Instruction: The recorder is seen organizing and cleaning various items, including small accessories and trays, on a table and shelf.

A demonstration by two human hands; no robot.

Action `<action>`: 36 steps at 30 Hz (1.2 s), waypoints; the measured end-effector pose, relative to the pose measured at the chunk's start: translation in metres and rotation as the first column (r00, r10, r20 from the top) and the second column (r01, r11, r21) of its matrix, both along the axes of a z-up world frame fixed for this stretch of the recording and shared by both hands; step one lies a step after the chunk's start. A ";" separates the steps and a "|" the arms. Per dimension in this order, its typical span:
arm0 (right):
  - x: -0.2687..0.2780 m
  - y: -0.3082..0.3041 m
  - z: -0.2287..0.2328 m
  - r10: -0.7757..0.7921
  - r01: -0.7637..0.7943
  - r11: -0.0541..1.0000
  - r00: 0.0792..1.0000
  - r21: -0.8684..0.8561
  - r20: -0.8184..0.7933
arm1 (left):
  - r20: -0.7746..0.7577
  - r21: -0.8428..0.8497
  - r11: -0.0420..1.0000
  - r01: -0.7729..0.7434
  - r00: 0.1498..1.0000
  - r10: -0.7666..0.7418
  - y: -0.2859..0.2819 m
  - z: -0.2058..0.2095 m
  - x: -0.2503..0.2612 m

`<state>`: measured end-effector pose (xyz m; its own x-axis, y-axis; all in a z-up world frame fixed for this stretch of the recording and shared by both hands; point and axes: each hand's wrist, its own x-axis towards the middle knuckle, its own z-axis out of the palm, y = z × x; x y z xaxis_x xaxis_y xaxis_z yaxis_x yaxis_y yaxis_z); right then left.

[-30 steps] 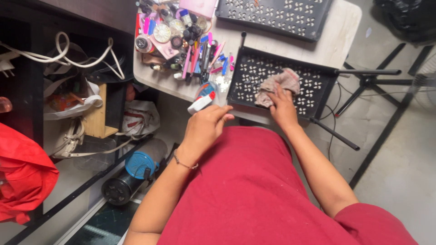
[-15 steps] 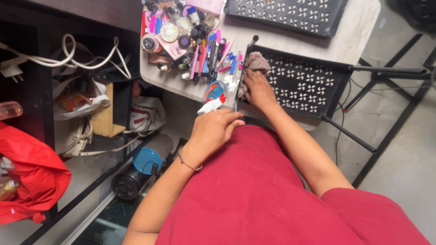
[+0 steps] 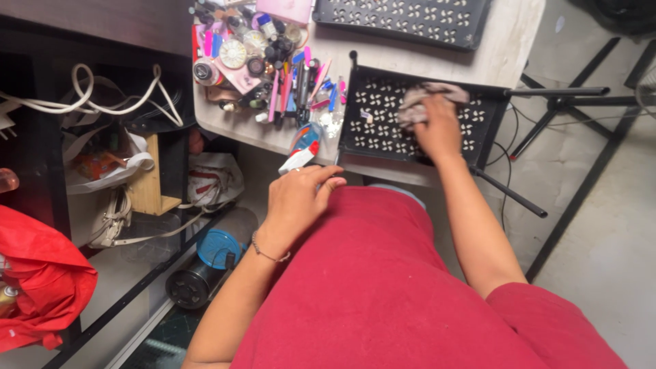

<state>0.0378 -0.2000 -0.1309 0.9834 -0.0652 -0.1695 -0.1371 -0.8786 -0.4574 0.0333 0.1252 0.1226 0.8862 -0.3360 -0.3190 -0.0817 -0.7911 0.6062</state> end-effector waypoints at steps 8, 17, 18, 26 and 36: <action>-0.028 -0.038 -0.030 -0.296 0.297 0.951 0.955 -0.084 0.020 | 0.074 -0.021 1.000 0.017 0.997 -0.015 -0.004 -0.002 -0.004; 0.015 0.066 -0.024 -0.110 0.108 0.994 0.992 -0.024 -0.069 | 0.074 -0.010 0.997 0.083 0.994 -0.082 0.000 -0.004 0.002; 0.020 0.082 -0.020 -0.047 0.048 0.999 0.996 0.010 -0.082 | 0.082 -0.007 0.996 0.091 0.993 -0.090 0.000 -0.004 0.003; 0.046 0.142 0.014 0.173 -0.176 0.984 0.974 -0.010 -0.145 | 0.065 -0.002 0.991 0.136 0.989 -0.135 0.004 0.002 0.012; -0.012 0.110 0.010 0.288 -0.256 0.938 0.951 0.234 -0.112 | 0.044 -0.074 0.997 -0.015 0.999 0.018 0.000 0.000 0.006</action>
